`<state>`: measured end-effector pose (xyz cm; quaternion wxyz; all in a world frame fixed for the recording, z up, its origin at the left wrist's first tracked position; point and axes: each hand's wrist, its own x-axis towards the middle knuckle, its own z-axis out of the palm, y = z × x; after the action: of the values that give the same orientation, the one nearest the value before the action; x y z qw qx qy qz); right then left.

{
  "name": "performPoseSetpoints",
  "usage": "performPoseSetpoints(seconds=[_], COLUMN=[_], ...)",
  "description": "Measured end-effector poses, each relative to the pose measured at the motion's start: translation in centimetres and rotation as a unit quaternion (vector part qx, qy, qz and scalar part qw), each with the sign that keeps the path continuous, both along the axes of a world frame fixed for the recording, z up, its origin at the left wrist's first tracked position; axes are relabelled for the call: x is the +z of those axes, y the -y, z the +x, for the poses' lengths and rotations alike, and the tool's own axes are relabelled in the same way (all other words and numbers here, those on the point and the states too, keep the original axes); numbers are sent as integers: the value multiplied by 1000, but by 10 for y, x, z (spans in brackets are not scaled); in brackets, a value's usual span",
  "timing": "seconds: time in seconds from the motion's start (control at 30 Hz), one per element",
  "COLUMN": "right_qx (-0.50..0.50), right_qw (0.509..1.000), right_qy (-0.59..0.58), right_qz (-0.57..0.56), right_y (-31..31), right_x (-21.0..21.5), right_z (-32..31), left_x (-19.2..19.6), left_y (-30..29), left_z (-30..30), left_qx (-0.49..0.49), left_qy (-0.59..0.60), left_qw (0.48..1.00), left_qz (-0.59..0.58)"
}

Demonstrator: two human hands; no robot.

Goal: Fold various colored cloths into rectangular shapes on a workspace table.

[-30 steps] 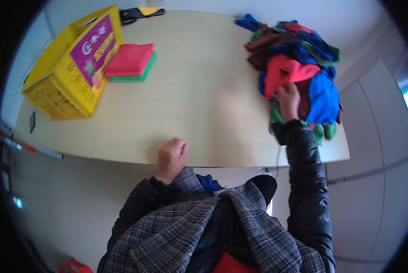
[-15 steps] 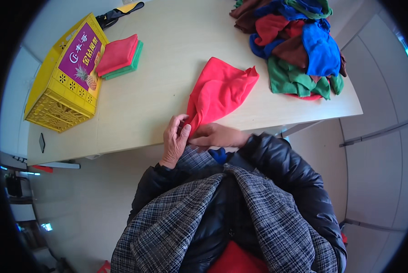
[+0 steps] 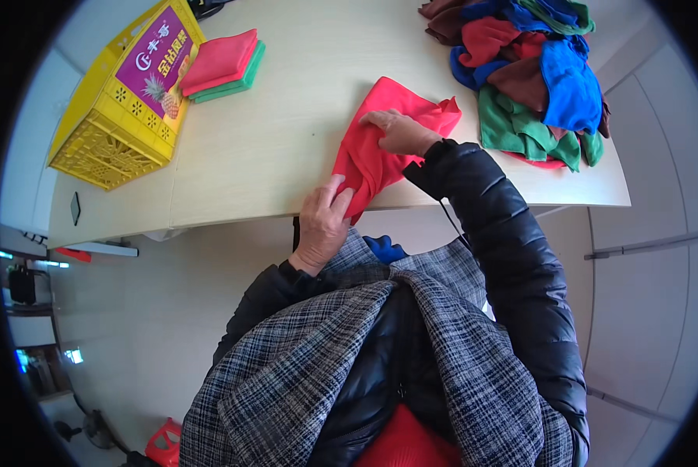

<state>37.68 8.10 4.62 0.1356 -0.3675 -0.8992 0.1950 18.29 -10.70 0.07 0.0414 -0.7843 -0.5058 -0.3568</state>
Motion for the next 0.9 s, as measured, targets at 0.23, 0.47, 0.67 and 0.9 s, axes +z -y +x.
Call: performPoseSetpoints(seconds=[0.23, 0.47, 0.67, 0.9], right_qx=[21, -40, -4, 27], right_qw=[959, 936, 940, 947], right_qy=[159, 36, 58, 4], right_qz=[-235, -349, -337, -319], right_y=[-5, -10, 1, 19], right_x=[44, 29, 27, 15], right_z=[-3, 26, 29, 43], left_x=[1, 7, 12, 26], left_y=[-1, -7, -15, -29], left_z=[-7, -7, -16, -23], left_qx=[7, -3, -4, -8], left_qy=[-6, 3, 10, 22], left_qw=[1000, 1000, 1000, 1000], left_qz=[6, 10, 29, 19])
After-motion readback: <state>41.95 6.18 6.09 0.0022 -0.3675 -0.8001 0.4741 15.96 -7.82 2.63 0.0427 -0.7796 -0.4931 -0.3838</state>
